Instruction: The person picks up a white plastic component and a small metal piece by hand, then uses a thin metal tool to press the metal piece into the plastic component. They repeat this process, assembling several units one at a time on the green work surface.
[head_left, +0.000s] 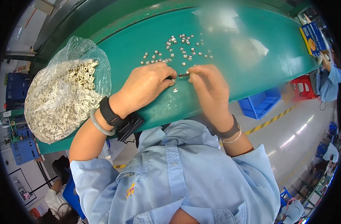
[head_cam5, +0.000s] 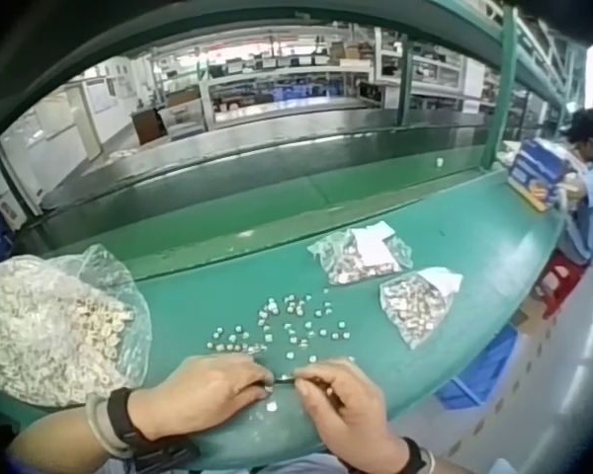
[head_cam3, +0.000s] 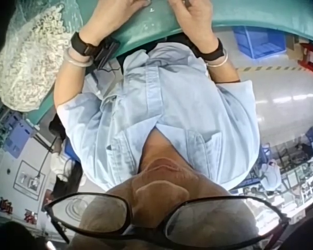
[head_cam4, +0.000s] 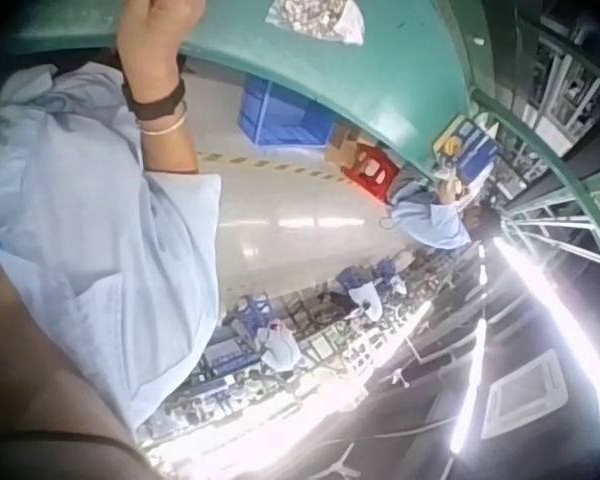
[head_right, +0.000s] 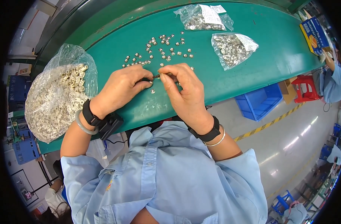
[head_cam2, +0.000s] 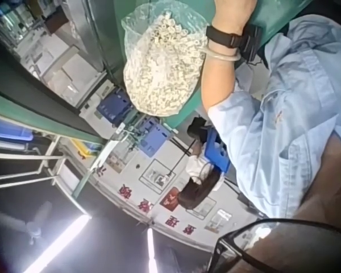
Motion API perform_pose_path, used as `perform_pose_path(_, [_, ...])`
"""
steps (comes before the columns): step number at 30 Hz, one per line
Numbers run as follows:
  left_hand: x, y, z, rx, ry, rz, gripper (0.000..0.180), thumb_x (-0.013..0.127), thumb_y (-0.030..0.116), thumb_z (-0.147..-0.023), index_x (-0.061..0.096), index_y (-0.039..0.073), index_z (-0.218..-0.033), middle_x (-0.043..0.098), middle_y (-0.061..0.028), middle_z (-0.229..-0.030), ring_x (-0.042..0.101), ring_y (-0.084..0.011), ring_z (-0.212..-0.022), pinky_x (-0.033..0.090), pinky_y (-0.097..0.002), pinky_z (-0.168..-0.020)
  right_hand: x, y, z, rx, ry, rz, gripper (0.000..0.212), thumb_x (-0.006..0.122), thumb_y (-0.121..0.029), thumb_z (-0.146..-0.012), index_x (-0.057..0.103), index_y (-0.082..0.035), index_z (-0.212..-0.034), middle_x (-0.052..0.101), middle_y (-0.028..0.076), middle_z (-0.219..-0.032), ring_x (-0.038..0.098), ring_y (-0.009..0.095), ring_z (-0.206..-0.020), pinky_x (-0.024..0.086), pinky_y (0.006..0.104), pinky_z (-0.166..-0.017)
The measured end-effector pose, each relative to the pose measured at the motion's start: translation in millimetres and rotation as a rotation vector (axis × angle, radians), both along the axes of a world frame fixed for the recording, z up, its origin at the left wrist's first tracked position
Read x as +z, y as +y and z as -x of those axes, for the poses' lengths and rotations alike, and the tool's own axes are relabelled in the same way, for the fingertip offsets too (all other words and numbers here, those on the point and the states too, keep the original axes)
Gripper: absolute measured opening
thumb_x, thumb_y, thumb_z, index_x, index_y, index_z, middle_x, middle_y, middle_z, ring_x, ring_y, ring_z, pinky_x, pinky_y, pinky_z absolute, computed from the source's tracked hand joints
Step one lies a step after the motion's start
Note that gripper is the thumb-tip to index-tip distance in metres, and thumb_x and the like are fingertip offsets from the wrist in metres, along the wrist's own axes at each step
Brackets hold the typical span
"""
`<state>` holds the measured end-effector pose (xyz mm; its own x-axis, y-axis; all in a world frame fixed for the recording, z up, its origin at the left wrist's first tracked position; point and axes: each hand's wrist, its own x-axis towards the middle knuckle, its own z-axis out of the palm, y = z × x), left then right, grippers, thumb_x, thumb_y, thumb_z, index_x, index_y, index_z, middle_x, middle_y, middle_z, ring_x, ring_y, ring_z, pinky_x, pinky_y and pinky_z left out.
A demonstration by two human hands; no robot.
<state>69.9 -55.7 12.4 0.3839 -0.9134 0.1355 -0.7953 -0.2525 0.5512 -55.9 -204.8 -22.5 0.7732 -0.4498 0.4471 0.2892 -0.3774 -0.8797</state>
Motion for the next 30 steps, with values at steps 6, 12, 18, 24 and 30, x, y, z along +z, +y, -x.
perform_pose_path(6, [5, -2, -2, 0.043, 0.027, -0.004, 0.011, 0.067, 0.006, -0.082, 0.064, 0.003, -0.092, 0.063, -0.0077, -0.083, 0.061, -0.0233, -0.073, 0.049, -0.0325, -0.066, 1, -1, 1, 0.01, -0.001, -0.008, 0.013, 0.063, 0.001, -0.087, 0.063, -0.002, -0.1, 0.061, 0.007, -0.089, 0.06, 0.015, -0.075, 0.05, 0.0261, -0.065])
perform_pose_path(12, [14, 4, -6, 0.178, 0.196, -0.011, 0.009, 0.066, 0.006, -0.084, 0.063, 0.002, -0.092, 0.06, -0.0065, -0.08, 0.056, -0.0163, -0.067, 0.046, -0.0279, -0.063, 1, -3, 1, 0.025, 0.008, -0.014, 0.013, 0.062, 0.001, -0.088, 0.062, -0.002, -0.101, 0.061, 0.008, -0.092, 0.06, 0.014, -0.076, 0.05, 0.0254, -0.067])
perform_pose_path(18, [2, 3, -6, 0.092, 0.072, 0.004, 0.011, 0.067, 0.007, -0.084, 0.064, 0.002, -0.093, 0.062, -0.0087, -0.085, 0.06, -0.0224, -0.072, 0.048, -0.0317, -0.065, -2, -1, 0, 0.004, -0.013, -0.065, 0.013, 0.063, 0.001, -0.087, 0.063, -0.002, -0.1, 0.061, 0.007, -0.089, 0.059, 0.015, -0.074, 0.049, 0.0258, -0.064])
perform_pose_path(24, [3, -8, -3, 0.026, -0.064, -0.053, 0.014, 0.067, 0.008, -0.082, 0.064, 0.003, -0.094, 0.064, -0.0109, -0.089, 0.062, -0.0305, -0.079, 0.05, -0.0371, -0.069, -2, -2, 0, 0.001, -0.007, -0.04, 0.014, 0.063, 0.001, -0.087, 0.063, -0.002, -0.1, 0.061, 0.007, -0.088, 0.059, 0.014, -0.074, 0.049, 0.0257, -0.064])
perform_pose_path(30, [0, -5, -8, 0.068, -0.026, -0.034, 0.012, 0.066, 0.009, -0.085, 0.063, 0.003, -0.095, 0.063, -0.0091, -0.084, 0.062, -0.0239, -0.074, 0.049, -0.0328, -0.065, -2, -1, 0, 0.006, -0.027, -0.061, 0.013, 0.063, 0.001, -0.087, 0.063, -0.002, -0.099, 0.061, 0.007, -0.088, 0.058, 0.014, -0.073, 0.049, 0.0257, -0.064])
